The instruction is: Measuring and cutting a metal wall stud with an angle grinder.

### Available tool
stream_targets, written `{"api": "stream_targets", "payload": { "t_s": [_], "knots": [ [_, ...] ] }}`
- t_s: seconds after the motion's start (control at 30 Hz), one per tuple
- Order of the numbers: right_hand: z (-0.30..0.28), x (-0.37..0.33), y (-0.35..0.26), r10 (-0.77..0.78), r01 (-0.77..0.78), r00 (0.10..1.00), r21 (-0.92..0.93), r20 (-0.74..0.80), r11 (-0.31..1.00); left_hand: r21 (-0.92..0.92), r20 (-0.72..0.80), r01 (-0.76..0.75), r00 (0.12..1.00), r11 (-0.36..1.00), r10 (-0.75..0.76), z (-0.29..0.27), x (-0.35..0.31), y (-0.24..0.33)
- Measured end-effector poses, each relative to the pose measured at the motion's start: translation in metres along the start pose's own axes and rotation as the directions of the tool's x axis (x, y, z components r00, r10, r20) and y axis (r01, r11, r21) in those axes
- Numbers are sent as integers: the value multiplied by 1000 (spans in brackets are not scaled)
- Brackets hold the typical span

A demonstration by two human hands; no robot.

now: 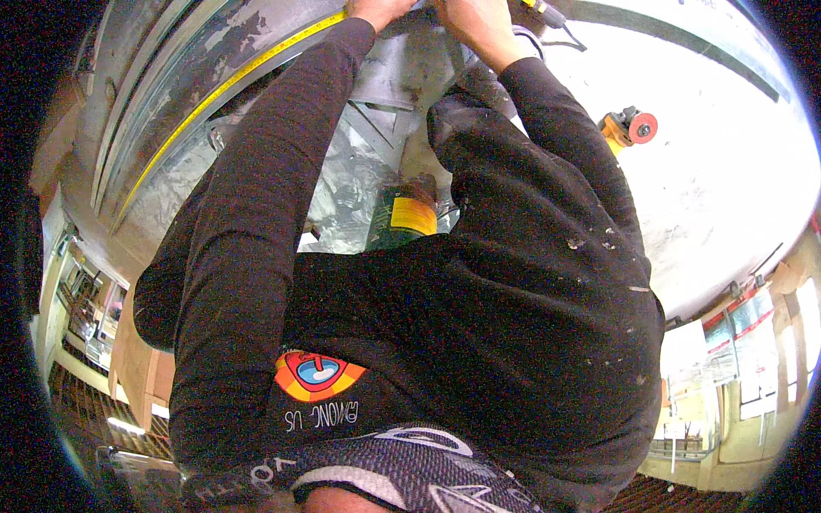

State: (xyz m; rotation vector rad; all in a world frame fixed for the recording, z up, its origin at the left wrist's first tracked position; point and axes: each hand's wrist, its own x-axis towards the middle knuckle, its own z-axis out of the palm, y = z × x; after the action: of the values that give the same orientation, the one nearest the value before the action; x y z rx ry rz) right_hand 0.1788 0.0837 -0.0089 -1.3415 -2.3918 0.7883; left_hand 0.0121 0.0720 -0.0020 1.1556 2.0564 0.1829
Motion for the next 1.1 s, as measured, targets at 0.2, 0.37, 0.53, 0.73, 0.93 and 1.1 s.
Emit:
{"api": "stream_targets", "payload": {
  "t_s": [0.2, 0.37, 0.53, 0.73, 0.93, 1.1],
  "knots": [
    [1, -10, 15, 67, -26, 963, -159, 263, 987, -59, 2, -44, 999, 997, 44, 2, 1, 1],
    [-42, -34, 8, 161, -130, 978, 219, -131, 967, -39, 25, -18, 999, 999, 19, -8, -2, 5],
    [-49, -46, 50, 112, -170, 883, -89, -456, 981, -42, -5, -38, 999, 998, 37, -6, -2, -3],
    [-29, -52, 82, 392, -446, 834, -56, -387, 893, -61, -20, -29, 999, 998, 28, -1, -7, 1],
    [-32, -63, 106, 193, -244, 923, -116, -333, 963, -34, -168, -222, 962, 974, 213, 11, -11, -12],
    [-52, -78, 96, 16, -74, 977, -262, -214, 962, 297, -283, -470, 788, 831, 547, 8, -40, -39]
  ]
}}
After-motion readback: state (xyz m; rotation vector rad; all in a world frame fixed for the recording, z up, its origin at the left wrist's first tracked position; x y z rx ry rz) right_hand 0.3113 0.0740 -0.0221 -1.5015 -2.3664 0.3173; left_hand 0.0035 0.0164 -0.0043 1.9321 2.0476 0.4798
